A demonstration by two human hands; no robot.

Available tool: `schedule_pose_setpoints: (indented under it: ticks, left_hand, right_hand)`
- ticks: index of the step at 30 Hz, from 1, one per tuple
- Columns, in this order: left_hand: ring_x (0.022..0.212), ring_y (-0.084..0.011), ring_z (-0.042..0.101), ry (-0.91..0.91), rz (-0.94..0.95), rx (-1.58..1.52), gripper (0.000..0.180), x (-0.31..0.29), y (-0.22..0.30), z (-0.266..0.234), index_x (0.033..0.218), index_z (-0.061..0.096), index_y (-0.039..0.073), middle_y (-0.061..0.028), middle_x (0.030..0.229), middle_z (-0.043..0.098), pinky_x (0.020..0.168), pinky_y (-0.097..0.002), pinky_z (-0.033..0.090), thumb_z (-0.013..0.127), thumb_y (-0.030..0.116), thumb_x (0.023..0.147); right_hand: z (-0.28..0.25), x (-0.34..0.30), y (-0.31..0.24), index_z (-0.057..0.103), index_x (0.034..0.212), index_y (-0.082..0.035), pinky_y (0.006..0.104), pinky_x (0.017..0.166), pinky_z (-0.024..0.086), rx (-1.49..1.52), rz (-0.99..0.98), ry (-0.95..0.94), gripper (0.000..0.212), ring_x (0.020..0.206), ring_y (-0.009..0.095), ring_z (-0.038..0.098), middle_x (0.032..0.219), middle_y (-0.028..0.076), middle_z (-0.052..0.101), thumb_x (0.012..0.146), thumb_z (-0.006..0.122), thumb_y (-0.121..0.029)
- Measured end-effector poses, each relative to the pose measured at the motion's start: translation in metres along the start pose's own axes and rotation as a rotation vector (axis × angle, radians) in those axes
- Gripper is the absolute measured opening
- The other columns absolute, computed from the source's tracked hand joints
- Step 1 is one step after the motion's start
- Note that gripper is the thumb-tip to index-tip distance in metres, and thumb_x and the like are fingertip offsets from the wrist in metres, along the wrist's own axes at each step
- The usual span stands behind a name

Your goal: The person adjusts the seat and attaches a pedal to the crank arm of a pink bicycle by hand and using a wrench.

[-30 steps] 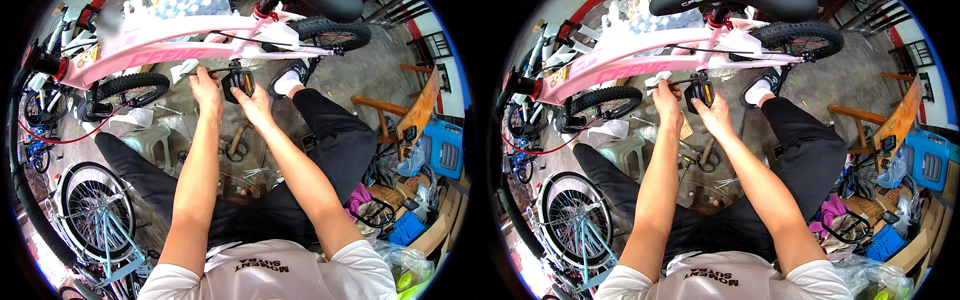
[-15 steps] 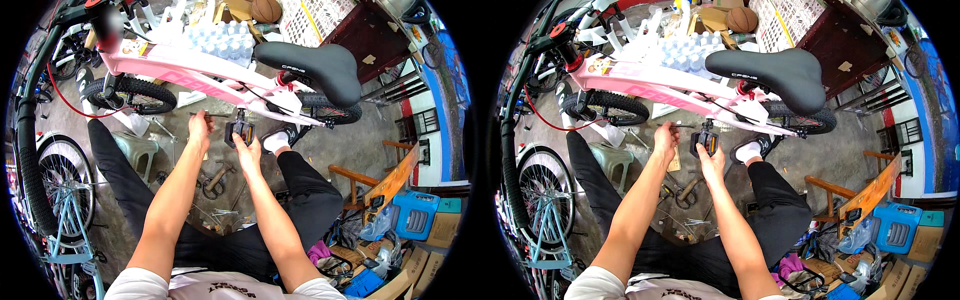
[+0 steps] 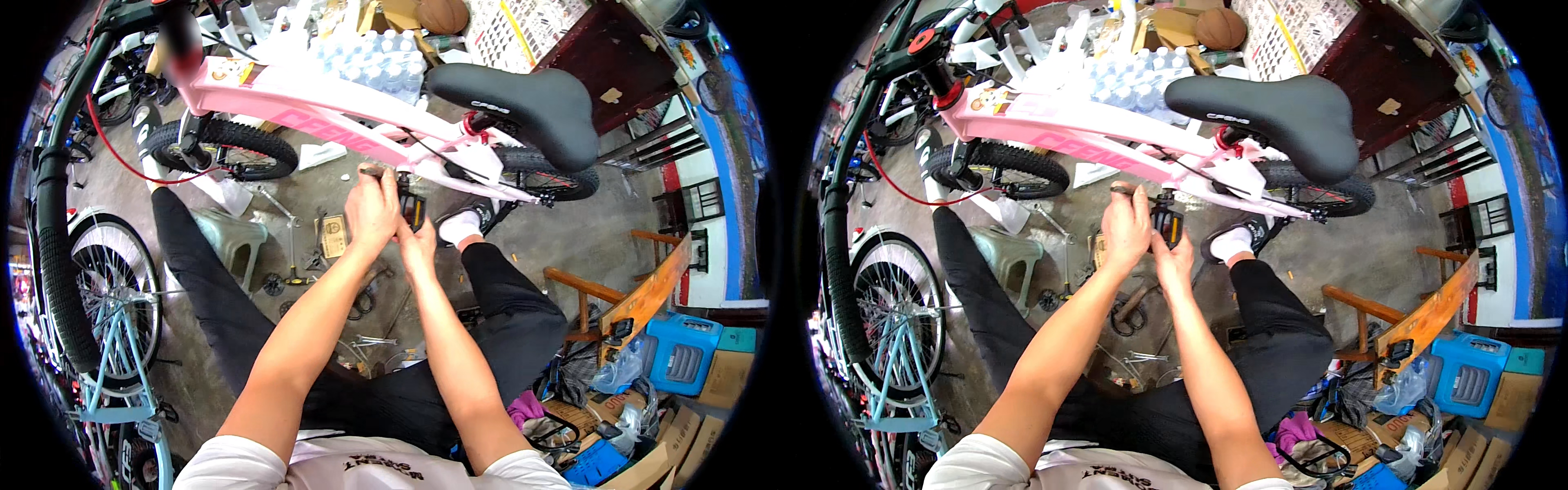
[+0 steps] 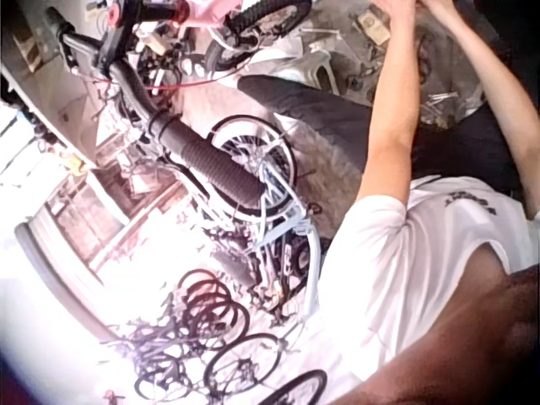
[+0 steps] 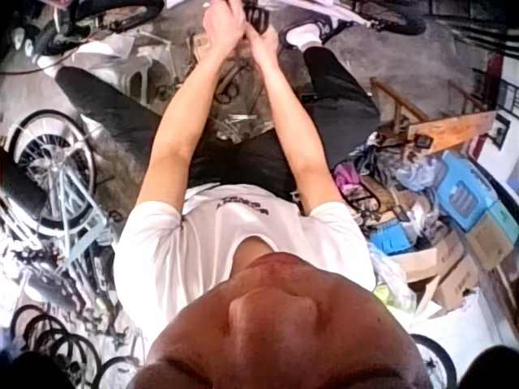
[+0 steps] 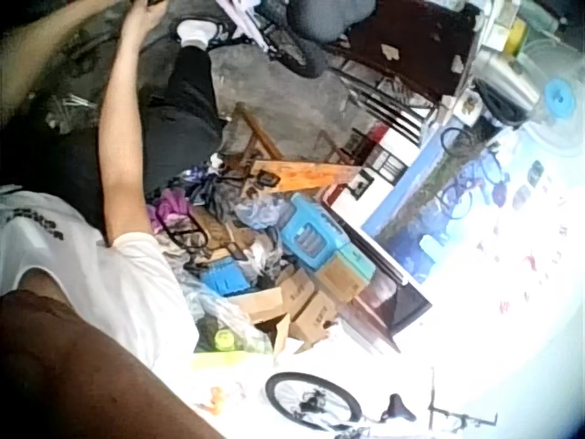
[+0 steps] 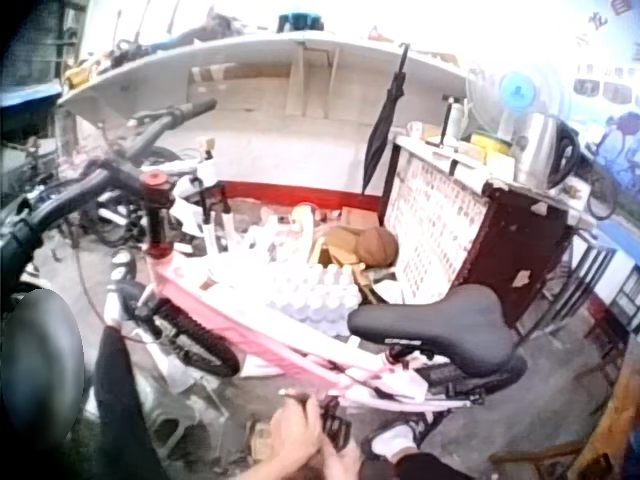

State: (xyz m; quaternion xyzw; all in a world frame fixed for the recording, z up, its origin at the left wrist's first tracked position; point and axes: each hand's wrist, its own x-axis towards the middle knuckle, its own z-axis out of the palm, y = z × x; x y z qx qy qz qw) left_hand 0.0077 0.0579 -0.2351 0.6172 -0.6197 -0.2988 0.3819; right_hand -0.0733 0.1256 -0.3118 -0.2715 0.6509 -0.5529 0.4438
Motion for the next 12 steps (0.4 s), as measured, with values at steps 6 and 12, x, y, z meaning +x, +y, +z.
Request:
schedule_pose_setpoints:
  ticks: [6, 12]
  left_hand:
    - [0.089, -0.0512, 0.066, -0.023, 0.051, -0.051, 0.031, 0.013, -0.007, 0.003, 0.106, 0.056, -0.001, -0.0290, 0.086, 0.068, 0.077, -0.0575, 0.050, 0.051, 0.030, 0.105]
    - [0.091, -0.0337, 0.074, -0.152, -0.204, -0.460, 0.044, 0.031, -0.041, 0.002, 0.110, 0.057, -0.005, -0.0287, 0.089, 0.072, 0.083, -0.0550, 0.050, 0.053, 0.039, 0.103]
  right_hand:
    - [0.000, -0.007, -0.016, 0.065, 0.111, -0.004, 0.0246, 0.065, 0.050, 0.055, 0.013, -0.015, 0.024, 0.076, 0.007, 0.063, 0.094, 0.001, 0.070, 0.098, 0.070, -0.023]
    - [0.001, -0.009, -0.021, 0.065, 0.116, -0.006, 0.0245, 0.066, 0.051, 0.045, 0.054, -0.076, 0.033, 0.083, 0.009, 0.065, 0.101, 0.002, 0.070, 0.095, 0.074, -0.029]
